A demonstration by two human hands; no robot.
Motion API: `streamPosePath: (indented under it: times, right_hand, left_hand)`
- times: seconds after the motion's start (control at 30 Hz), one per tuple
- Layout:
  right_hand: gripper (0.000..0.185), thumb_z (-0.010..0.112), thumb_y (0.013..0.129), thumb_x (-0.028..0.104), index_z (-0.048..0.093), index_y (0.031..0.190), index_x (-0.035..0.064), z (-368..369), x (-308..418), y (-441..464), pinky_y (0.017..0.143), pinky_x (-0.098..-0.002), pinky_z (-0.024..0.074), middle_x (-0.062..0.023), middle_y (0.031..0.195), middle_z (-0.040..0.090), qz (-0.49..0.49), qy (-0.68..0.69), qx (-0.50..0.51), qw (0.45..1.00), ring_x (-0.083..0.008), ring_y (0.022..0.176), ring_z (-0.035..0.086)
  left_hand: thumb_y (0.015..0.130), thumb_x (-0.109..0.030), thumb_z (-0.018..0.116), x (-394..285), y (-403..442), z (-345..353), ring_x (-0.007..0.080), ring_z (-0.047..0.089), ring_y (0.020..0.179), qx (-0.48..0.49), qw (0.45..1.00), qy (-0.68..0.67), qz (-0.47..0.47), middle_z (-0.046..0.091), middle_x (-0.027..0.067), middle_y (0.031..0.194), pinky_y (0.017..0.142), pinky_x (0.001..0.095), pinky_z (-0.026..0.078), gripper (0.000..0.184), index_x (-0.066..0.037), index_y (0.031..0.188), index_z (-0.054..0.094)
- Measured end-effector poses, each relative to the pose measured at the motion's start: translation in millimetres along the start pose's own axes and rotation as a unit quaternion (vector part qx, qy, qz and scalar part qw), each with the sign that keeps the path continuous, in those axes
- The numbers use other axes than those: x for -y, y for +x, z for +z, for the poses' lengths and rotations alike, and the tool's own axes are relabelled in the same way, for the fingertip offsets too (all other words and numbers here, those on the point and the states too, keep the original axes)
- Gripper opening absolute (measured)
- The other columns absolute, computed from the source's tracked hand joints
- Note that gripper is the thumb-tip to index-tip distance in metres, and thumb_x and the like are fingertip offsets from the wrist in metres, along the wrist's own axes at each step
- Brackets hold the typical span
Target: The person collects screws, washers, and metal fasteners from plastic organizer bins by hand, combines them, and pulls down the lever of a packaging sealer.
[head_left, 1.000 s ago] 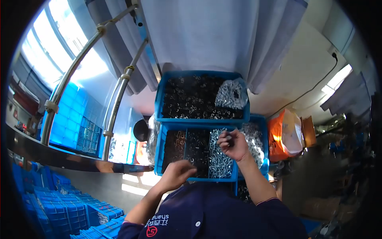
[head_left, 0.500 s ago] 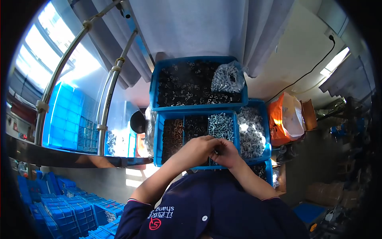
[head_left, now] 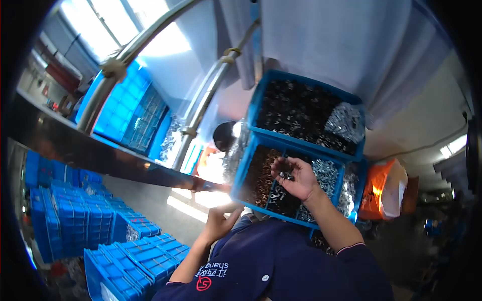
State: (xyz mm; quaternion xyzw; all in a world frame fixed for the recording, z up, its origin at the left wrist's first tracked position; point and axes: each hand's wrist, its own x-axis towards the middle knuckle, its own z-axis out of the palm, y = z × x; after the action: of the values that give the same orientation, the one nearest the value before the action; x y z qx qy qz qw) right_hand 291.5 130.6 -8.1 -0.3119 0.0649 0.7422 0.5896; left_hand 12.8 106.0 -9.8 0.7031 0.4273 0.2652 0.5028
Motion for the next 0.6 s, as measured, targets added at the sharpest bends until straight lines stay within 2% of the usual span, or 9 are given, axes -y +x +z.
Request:
streamPosePath:
  times: [0.1, 0.17, 0.2, 0.27, 0.37, 0.5, 0.53, 0.57, 0.6]
  right_hand:
    - [0.025, 0.05, 0.094, 0.022, 0.063, 0.097, 0.0008, 38.5, -8.1, 67.1, 0.093, -0.0368, 0.0436, -0.011, 0.096, 0.065, -0.005, -0.076, 0.057, 0.995, -0.0249, 0.099, 0.059]
    - [0.03, 0.05, 0.096, 0.027, 0.064, 0.098, 0.0003, 55.6, -23.4, 123.1, 0.093, -0.0335, 0.0419, -0.0124, 0.1, 0.064, -0.069, -0.195, 0.094, 0.974, -0.0207, 0.099, 0.058]
    - [0.032, 0.051, 0.096, 0.03, 0.065, 0.097, 0.0008, 64.5, -35.0, 148.6, 0.093, -0.0321, 0.0404, -0.0109, 0.099, 0.064, -0.101, -0.237, 0.081, 0.963, -0.0189, 0.099, 0.057]
    - [0.036, 0.051, 0.097, 0.035, 0.065, 0.098, 0.0019, 78.6, -55.9, 189.6, 0.094, -0.0297, 0.0368, -0.0069, 0.099, 0.064, -0.174, -0.335, 0.025, 0.926, -0.016, 0.1, 0.054]
    - [0.034, 0.051, 0.097, 0.035, 0.064, 0.101, 0.0035, 87.4, -57.7, 204.2, 0.096, -0.0302, 0.0359, -0.007, 0.102, 0.064, -0.244, -0.318, 0.054, 0.915, -0.0156, 0.103, 0.054]
    - [0.034, 0.045, 0.1, 0.033, 0.062, 0.105, 0.0038, 120.8, -20.3, 111.8, 0.1, -0.034, 0.0375, -0.0098, 0.107, 0.064, -0.265, -0.264, 0.125, 0.919, -0.0175, 0.108, 0.056]
    - [0.033, 0.046, 0.1, 0.033, 0.062, 0.104, 0.0034, 124.0, -7.6, 86.9, 0.096, -0.0317, 0.0401, -0.0076, 0.103, 0.064, -0.278, -0.259, 0.132, 0.916, -0.0158, 0.102, 0.057]
    - [0.033, 0.047, 0.1, 0.032, 0.061, 0.103, 0.003, 122.1, 5.5, 64.5, 0.092, -0.0294, 0.0428, -0.0053, 0.098, 0.064, -0.293, -0.254, 0.139, 0.911, -0.0141, 0.096, 0.058]
    - [0.032, 0.046, 0.1, 0.032, 0.061, 0.104, 0.0037, 111.0, 21.4, 47.3, 0.092, -0.0308, 0.0451, -0.0065, 0.1, 0.064, -0.311, -0.278, 0.15, 0.896, -0.015, 0.096, 0.059]
  left_hand:
    - [0.088, -0.004, 0.062, 4.2, -14.2, -10.0, 0.016, 0.068, 0.085, -0.041, 0.998, -0.014, -0.04, 0.07, 0.01, 0.089, 0.078, 0.0295, 0.054, 0.012, 0.002, 0.098, 0.066]
    - [0.088, -0.003, 0.062, 17.4, -15.0, -14.6, 0.0168, 0.068, 0.082, -0.061, 0.998, 0.024, -0.025, 0.069, 0.0103, 0.09, 0.076, 0.03, 0.054, 0.013, 0.001, 0.1, 0.065]
    - [0.087, -0.001, 0.06, 32.6, -14.0, -15.3, 0.0174, 0.068, 0.076, -0.073, 0.995, 0.07, -0.006, 0.068, 0.0099, 0.086, 0.07, 0.0296, 0.054, 0.023, -0.001, 0.11, 0.063]
    - [0.085, 0.0, 0.06, 46.2, -11.7, -17.8, 0.0184, 0.067, 0.073, -0.086, 0.987, 0.139, -0.004, 0.067, 0.0093, 0.082, 0.066, 0.0305, 0.053, 0.032, -0.004, 0.117, 0.06]
    - [0.082, -0.002, 0.061, 41.8, -4.0, -19.9, 0.0234, 0.064, 0.065, -0.099, 0.969, 0.224, 0.009, 0.063, 0.01, 0.077, 0.058, 0.0355, 0.05, 0.051, -0.012, 0.131, 0.053]
    - [0.081, -0.007, 0.061, 44.6, 3.5, -21.4, 0.0279, 0.063, 0.064, -0.037, 0.939, 0.342, -0.015, 0.063, 0.0113, 0.078, 0.055, 0.0405, 0.049, 0.06, -0.016, 0.139, 0.046]
    - [0.081, -0.008, 0.061, 45.0, 6.5, -21.3, 0.0291, 0.063, 0.063, -0.014, 0.928, 0.371, -0.017, 0.063, 0.0117, 0.078, 0.055, 0.0417, 0.049, 0.063, -0.017, 0.141, 0.043]
    - [0.081, -0.01, 0.061, 49.3, 9.4, -20.0, 0.0324, 0.063, 0.063, -0.013, 0.927, 0.376, 0.013, 0.063, 0.0124, 0.076, 0.056, 0.0447, 0.049, 0.071, -0.017, 0.146, 0.033]
    - [0.081, -0.011, 0.061, 59.0, 10.4, -17.7, 0.0336, 0.063, 0.063, -0.016, 0.929, 0.37, 0.016, 0.064, 0.0133, 0.076, 0.056, 0.0454, 0.049, 0.074, -0.016, 0.148, 0.03]
